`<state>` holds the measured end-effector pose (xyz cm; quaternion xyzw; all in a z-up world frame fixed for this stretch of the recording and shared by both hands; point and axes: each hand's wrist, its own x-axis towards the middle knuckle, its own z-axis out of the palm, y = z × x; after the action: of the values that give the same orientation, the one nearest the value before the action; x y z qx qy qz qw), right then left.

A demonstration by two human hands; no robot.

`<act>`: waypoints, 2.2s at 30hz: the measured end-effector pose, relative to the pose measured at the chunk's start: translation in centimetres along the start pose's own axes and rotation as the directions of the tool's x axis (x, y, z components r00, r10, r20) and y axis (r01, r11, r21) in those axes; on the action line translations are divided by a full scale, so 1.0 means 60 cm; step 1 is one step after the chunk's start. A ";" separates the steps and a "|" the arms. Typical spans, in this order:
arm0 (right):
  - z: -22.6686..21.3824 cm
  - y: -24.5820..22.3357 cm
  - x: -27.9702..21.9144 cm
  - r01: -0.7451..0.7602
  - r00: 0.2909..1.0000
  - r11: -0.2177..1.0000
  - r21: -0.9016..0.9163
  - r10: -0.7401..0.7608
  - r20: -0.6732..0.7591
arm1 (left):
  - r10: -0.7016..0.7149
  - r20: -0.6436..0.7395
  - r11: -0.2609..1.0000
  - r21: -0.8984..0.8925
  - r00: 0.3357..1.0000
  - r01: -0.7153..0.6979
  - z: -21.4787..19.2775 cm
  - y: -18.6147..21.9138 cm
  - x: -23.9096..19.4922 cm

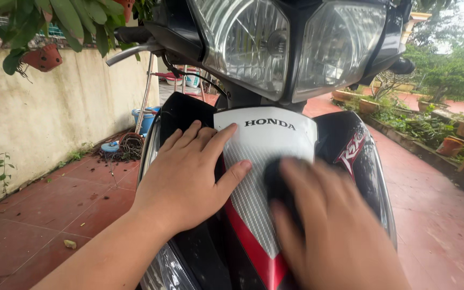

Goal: The person wipes the front fairing of a Honda motorcycle with a dark cloth, focusing on the white and red area below the headlight. The person uses circular and back-and-forth motions to clean the surface.

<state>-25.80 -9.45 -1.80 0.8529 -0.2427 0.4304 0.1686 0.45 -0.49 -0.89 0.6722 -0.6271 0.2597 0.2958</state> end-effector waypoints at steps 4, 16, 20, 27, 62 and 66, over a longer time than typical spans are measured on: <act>-0.030 0.070 -0.032 0.316 0.949 0.942 -0.112 -0.311 0.060 | -0.038 0.073 0.999 -0.024 0.997 0.040 -0.004 0.001 0.003; -0.056 0.163 0.019 0.347 0.936 0.936 -0.057 -0.342 0.084 | -0.021 0.032 0.999 -0.028 0.999 0.022 -0.002 -0.001 0.001; -0.031 0.256 0.107 0.142 0.966 0.990 -0.001 -0.138 0.219 | -0.012 0.017 1.000 -0.027 1.000 0.013 -0.003 -0.001 -0.004; 0.004 0.241 0.266 -0.467 0.702 0.829 -0.308 0.559 0.441 | -0.039 0.066 0.998 -0.047 0.997 0.042 -0.011 0.003 -0.004; 0.033 0.258 0.280 -0.482 0.783 0.874 -0.064 0.462 0.417 | -0.066 0.106 0.996 -0.045 0.992 0.071 -0.015 0.005 0.002; -0.008 0.201 0.192 -0.374 0.801 0.897 -0.236 0.440 0.406 | -0.055 0.100 0.998 -0.038 0.993 0.059 -0.017 0.003 0.001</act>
<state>-26.98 -22.25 8.81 0.8420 -0.4831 0.2291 0.0727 0.28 0.20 -0.10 0.6956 -0.6268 0.2048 0.2853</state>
